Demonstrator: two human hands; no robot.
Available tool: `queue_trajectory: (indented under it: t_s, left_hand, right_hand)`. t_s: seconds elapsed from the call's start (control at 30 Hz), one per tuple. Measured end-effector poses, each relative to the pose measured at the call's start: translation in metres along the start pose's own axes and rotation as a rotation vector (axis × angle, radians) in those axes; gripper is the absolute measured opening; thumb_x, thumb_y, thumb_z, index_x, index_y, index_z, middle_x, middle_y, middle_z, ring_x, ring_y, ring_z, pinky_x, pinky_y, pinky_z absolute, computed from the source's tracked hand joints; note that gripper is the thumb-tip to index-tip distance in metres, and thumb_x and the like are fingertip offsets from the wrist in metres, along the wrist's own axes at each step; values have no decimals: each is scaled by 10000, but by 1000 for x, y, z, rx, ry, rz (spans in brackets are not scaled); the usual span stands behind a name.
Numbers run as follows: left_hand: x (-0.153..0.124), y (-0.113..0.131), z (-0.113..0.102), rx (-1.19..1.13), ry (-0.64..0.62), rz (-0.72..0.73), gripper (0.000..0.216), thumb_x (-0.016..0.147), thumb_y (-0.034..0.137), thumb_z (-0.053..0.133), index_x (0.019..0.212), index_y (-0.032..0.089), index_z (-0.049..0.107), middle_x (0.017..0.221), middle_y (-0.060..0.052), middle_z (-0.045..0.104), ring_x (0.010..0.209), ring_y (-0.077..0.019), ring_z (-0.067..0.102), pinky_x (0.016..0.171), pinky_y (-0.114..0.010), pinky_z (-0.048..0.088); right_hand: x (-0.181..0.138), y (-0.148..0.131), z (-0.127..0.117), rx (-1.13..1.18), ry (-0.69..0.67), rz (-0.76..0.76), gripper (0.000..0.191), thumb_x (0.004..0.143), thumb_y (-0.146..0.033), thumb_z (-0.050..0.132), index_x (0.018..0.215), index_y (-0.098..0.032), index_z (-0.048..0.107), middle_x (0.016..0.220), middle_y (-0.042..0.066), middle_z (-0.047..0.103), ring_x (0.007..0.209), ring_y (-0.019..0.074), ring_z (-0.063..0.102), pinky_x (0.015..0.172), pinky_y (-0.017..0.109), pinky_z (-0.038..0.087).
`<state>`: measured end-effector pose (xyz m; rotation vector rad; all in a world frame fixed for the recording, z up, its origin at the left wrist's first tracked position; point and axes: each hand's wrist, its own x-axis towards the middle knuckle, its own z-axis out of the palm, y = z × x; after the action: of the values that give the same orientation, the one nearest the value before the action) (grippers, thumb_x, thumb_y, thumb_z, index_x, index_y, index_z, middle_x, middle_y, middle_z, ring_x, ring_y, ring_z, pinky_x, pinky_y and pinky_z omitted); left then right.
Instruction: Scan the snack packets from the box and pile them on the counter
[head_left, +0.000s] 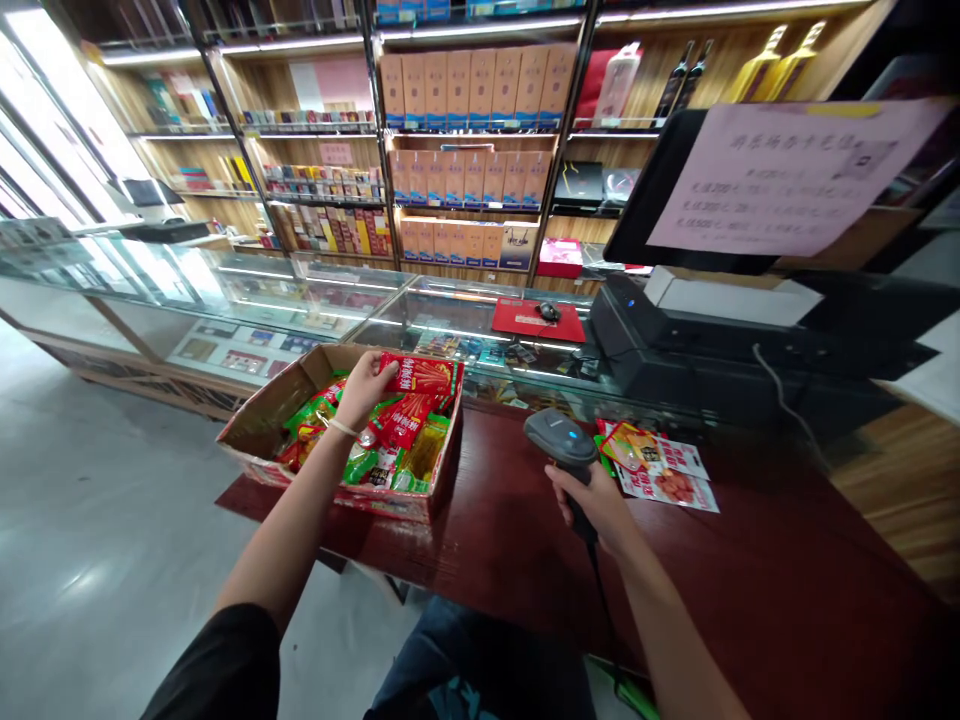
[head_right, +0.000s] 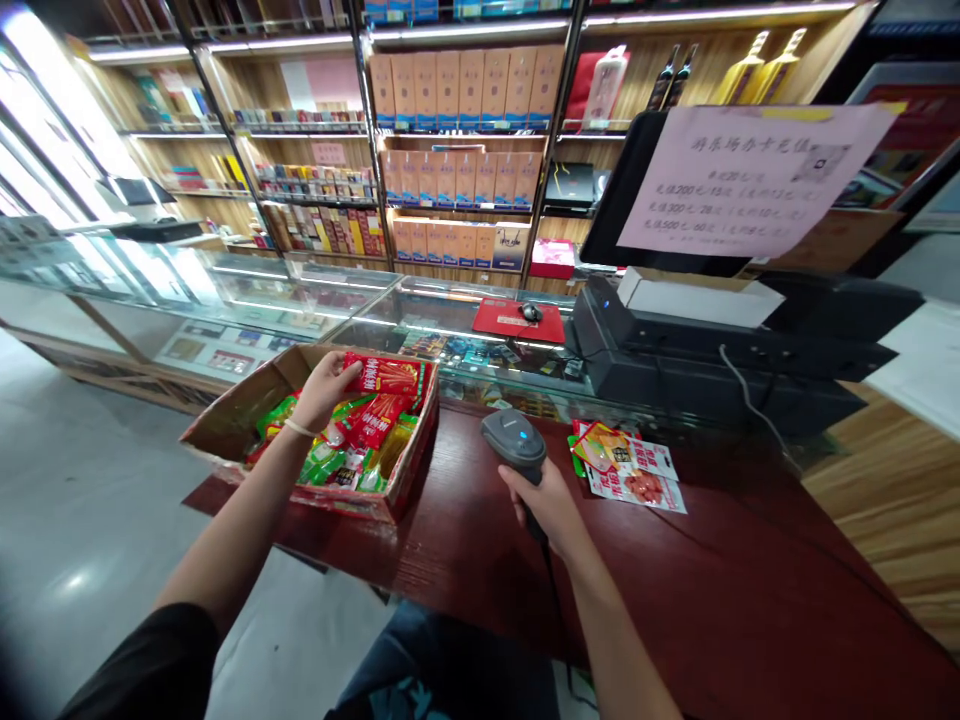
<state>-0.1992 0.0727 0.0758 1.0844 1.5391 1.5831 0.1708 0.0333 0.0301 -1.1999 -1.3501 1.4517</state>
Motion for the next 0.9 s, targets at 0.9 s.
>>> queue_trajectory:
  t_s: [0.9]
  left_hand:
    - [-130,-73,214,-696,-583,-591,363,697,9,714,1039,131,730,1121,-109,724,1110,-193,670,1096,-307,450]
  right_hand:
    - [-68,10,-108,173,389,-55,356,735,-478,776,781,-193,567,514,-66,520,337,75,436,330,196,352]
